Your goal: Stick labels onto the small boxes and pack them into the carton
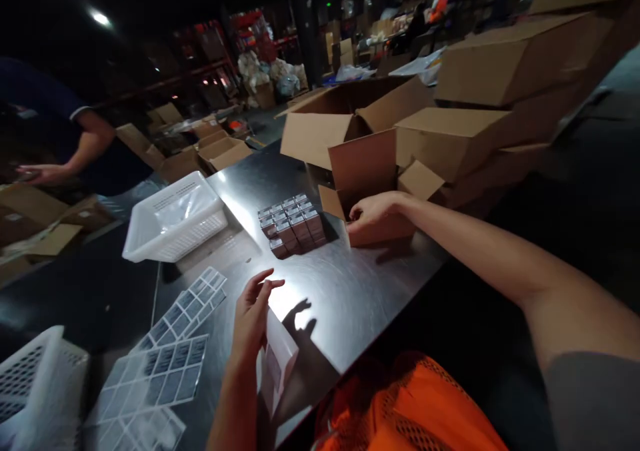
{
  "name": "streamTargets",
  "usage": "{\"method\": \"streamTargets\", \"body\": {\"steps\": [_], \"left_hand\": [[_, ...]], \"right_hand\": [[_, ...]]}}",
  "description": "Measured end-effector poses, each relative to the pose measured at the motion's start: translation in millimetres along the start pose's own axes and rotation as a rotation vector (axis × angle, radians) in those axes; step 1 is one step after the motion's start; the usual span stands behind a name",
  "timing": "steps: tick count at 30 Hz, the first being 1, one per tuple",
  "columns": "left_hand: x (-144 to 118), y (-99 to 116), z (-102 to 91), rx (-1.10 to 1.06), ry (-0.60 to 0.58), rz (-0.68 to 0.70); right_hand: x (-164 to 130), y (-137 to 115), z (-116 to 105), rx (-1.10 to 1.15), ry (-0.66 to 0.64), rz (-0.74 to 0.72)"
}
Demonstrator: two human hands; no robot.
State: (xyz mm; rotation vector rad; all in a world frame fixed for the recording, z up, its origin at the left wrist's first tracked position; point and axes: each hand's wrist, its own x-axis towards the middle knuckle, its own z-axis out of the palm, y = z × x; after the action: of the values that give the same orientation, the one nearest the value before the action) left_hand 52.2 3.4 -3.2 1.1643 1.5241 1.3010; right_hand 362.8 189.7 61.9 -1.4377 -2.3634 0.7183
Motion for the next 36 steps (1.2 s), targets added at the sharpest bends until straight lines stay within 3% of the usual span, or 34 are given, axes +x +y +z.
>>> {"method": "streamTargets", "body": {"steps": [3, 6, 10, 12, 14, 16, 18, 21, 23, 25, 28, 31, 36], "left_hand": [[4.9, -1.0, -0.1, 0.01, 0.047, 0.011], [11.1, -1.5, -6.9, 0.107, 0.247, 0.063], [17.7, -4.0, -25.7, 0.241, 0.561, 0.054], [19.8, -5.8, -32.8, 0.27, 0.644, 0.035], [20.9, -6.8, -35.6, 0.293, 0.69, 0.027], [21.1, -7.0, -35.6, 0.297, 0.706, 0.026], [21.1, -6.6, -36.6, 0.274, 0.699, 0.029], [21.4, -4.6, -45.6, 0.194, 0.636, 0.021], [21.2, -1.9, -54.9, 0.086, 0.502, 0.044], [19.7, 1.6, -63.4, -0.046, 0.275, 0.059], [16.4, 6.6, -69.2, -0.162, 0.042, -0.014], [14.8, 8.5, -67.9, -0.162, 0.067, -0.062], [16.7, 6.4, -64.7, -0.18, 0.152, -0.096]], "right_hand": [[6.4, -0.4, 1.2, -0.076, -0.109, 0.045], [6.3, -12.0, -0.6, -0.19, -0.114, 0.118], [-17.6, -56.2, 6.8, -0.454, 0.17, 0.162], [-32.1, -90.8, 24.8, -0.435, 0.259, 0.034], [-42.0, -128.1, 55.7, -0.169, 0.275, -0.248], [-43.6, -160.6, 94.5, -0.052, 0.037, -0.517], [-35.9, -181.5, 130.8, -0.057, -0.105, -0.582], [-15.1, -187.8, 161.3, 0.009, -0.159, -0.526], [-3.1, -181.2, 165.0, 0.171, -0.15, -0.457], [4.2, -172.9, 161.9, 0.365, -0.149, -0.354], [7.6, -162.5, 156.6, 0.6, -0.209, -0.21], [7.6, -153.3, 154.7, 0.669, -0.292, -0.197], [8.2, -139.8, 151.3, 0.739, -0.257, -0.165]]}}
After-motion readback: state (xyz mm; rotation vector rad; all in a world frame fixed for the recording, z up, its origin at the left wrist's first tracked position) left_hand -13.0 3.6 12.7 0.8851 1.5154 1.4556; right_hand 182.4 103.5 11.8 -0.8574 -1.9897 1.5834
